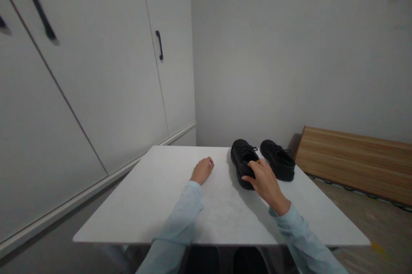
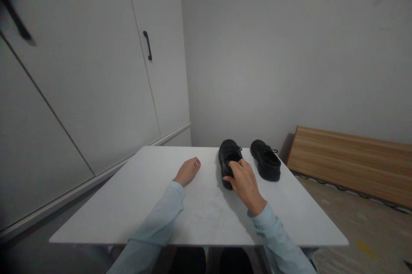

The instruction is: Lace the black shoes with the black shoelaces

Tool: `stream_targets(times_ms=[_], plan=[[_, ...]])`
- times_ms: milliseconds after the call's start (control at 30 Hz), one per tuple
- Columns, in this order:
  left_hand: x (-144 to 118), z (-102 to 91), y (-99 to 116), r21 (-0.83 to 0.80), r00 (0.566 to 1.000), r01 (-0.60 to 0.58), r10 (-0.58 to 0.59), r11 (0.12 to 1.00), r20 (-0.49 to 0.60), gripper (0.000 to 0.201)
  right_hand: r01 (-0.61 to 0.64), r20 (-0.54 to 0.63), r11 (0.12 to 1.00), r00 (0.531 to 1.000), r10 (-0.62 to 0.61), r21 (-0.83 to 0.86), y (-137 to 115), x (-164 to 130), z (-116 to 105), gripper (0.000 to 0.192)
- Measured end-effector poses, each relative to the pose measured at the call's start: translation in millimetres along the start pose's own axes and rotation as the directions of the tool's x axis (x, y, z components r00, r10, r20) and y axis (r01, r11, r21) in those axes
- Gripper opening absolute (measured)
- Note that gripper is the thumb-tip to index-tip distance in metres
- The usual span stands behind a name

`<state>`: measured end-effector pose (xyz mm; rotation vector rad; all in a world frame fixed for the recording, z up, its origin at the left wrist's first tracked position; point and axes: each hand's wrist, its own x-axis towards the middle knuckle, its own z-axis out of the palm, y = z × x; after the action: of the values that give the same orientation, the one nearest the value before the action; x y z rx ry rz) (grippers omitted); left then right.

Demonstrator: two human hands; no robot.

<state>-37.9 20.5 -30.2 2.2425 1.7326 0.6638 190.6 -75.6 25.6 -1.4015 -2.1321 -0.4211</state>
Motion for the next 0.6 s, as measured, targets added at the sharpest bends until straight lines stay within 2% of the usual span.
stream_targets(times_ms=[167, 333, 467, 600], plan=[[0.6, 0.9, -1.4, 0.008, 1.000, 0.006, -0.006, 1.000, -0.005, 0.019, -0.045, -0.015, 0.998, 0.999, 0.044, -0.047, 48.0, 19.5, 7.2, 0.019], [0.2, 0.5, -0.7, 0.005, 1.000, 0.005, -0.005, 1.000, -0.013, 0.019, -0.089, -0.025, 0.995, 0.996, 0.090, 0.033, 86.5, 18.8, 25.3, 0.015], [0.2, -0.4, 0.3, 0.004, 1.000, 0.013, -0.013, 1.000, -0.004, 0.018, -0.125, 0.000, 0.990, 0.992, 0.125, 0.063, 108.0, 5.6, 47.5, 0.017], [-0.2, -2.5, 1.5, -0.005, 0.999, 0.035, -0.035, 0.999, 0.011, 0.018, -0.166, -0.019, 0.986, 0.986, 0.165, -0.017, 118.1, -3.3, 58.9, 0.021]])
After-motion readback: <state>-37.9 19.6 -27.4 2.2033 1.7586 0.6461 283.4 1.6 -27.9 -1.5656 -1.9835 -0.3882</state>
